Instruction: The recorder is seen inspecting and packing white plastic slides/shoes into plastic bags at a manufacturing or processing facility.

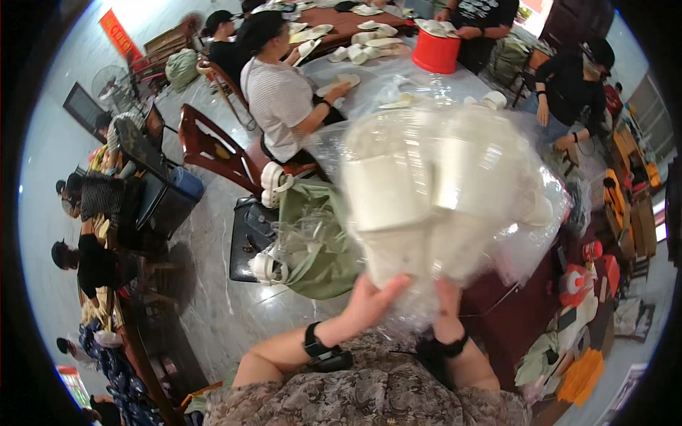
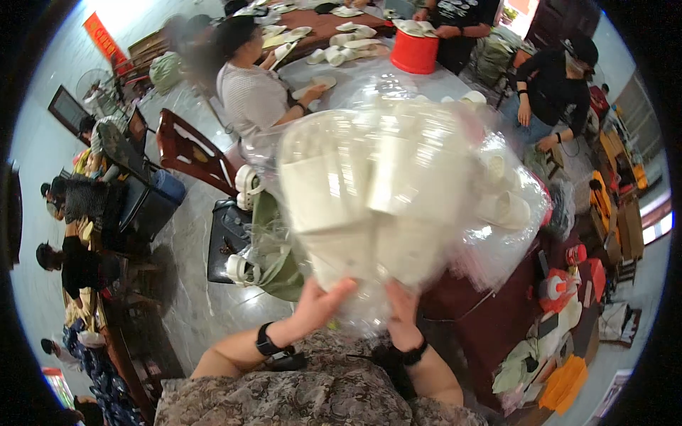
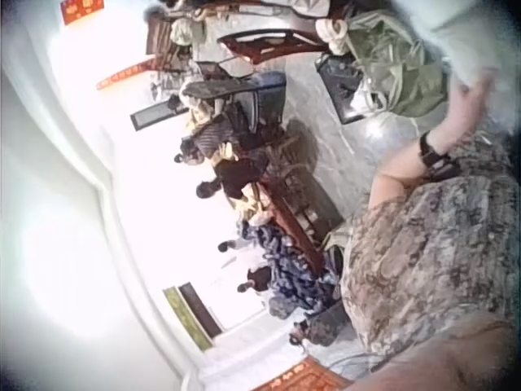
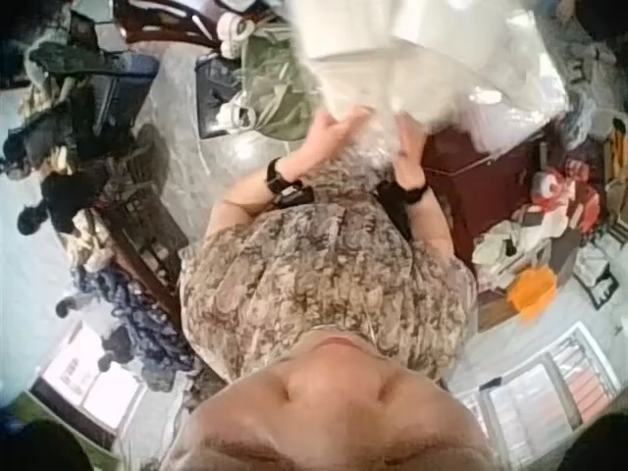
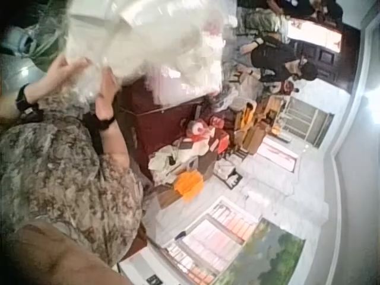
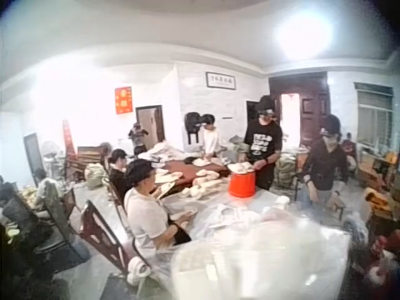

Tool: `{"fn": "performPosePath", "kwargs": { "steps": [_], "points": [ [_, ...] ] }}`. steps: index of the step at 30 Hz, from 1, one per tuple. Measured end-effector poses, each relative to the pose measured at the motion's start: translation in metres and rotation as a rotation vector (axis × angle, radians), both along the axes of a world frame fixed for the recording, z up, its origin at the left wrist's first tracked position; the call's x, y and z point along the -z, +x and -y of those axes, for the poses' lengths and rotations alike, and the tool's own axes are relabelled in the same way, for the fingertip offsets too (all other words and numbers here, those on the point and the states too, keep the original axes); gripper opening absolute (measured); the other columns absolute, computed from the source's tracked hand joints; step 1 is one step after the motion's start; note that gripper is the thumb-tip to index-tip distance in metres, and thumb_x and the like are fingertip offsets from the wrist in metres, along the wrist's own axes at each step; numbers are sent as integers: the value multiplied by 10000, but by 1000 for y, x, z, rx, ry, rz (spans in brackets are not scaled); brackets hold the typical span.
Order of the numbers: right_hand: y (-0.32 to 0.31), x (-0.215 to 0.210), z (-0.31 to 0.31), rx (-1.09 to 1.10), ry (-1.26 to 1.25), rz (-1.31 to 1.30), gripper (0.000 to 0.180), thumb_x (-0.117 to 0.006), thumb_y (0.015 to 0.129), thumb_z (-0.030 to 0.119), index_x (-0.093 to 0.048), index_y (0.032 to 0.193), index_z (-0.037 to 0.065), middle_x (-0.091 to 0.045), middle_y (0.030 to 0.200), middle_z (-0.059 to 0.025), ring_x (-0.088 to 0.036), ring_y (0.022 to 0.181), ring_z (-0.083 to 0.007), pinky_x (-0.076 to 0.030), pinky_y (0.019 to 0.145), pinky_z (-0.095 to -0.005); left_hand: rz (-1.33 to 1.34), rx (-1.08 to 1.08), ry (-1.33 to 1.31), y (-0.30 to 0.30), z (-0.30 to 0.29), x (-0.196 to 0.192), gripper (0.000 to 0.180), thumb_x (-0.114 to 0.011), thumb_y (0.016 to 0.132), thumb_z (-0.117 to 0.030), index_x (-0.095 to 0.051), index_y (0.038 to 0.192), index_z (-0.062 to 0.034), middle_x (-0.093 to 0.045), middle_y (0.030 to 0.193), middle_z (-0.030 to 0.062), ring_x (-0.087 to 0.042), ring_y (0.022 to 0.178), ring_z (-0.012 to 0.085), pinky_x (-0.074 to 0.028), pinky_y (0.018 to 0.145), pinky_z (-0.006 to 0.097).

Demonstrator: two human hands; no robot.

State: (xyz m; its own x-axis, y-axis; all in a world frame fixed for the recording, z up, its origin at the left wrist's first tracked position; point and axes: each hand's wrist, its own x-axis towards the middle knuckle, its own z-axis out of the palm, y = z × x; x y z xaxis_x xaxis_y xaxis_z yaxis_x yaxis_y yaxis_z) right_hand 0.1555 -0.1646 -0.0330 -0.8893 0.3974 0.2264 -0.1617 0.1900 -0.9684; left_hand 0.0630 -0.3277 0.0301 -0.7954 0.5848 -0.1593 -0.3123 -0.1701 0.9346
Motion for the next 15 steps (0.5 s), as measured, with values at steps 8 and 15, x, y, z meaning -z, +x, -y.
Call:
{"fn": "performPosePath", "kwargs": {
  "steps": [8,15],
  "points": [
    [-184,98,157,-254,-661,384,527,-717,871,285,-581,1267,-35,-640,1161,-72,-602,1047,-158,-497,877,-325,-41,-513,-455,-114,143,67,303,-668,920,-228,-684,1077,31,-704,978,73,-644,857,134,-522,735,292],
    [-211,150,197,-328,-1274,621,497,-683,909,297,-574,1282,-13,-610,1213,-61,-591,1053,-160,-489,874,-320,199,-417,-686,-159,184,119,475,-695,891,-301,-637,1154,91,-688,1051,133,-647,899,171,-521,755,313]
  ]
}}
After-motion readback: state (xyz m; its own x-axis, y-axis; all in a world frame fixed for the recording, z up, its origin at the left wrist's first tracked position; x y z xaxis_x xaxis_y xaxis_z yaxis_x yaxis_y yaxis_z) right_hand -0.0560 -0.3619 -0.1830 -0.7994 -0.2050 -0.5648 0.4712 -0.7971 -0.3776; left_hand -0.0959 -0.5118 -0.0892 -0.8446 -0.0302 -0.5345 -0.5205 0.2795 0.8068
